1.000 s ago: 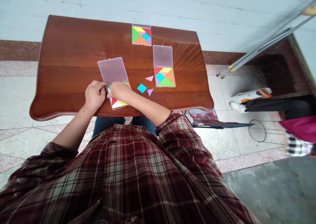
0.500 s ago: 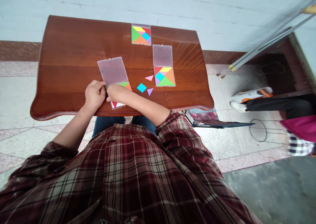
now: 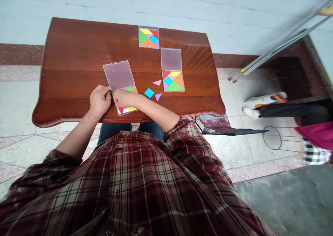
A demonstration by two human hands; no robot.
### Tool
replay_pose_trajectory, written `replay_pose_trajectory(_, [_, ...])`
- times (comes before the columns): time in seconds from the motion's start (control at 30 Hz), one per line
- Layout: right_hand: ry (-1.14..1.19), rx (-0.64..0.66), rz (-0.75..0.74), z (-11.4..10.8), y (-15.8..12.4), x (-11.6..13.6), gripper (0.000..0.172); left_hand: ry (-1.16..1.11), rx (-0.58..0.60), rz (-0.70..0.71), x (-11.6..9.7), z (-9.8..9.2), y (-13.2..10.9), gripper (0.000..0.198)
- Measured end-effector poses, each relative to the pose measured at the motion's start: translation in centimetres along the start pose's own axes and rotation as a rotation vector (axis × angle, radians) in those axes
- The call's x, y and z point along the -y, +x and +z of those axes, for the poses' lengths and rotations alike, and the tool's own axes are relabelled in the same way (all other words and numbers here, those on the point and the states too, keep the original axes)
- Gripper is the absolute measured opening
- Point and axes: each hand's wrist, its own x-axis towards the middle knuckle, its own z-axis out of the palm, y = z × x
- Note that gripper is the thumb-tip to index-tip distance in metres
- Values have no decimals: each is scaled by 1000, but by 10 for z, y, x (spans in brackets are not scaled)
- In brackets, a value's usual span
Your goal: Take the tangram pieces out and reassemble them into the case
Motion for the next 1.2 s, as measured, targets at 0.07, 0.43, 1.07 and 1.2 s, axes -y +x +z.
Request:
replay_pose_trajectory(0.07, [39, 23, 3, -2, 0, -3, 17, -2, 0, -1, 0, 0, 0, 29])
replay_pose_trajectory(0.43, [285, -91, 132, -7, 1, -16, 19, -10, -17, 5, 2, 1, 0, 28])
replay_pose_trajectory(1.07, [527, -325, 355, 2, -3, -19, 16, -16, -15, 10, 3, 2, 0, 33])
replay_pose_trajectory(1.2, [474, -331, 374, 1, -6, -15, 16, -22, -5, -3, 2, 1, 0, 31])
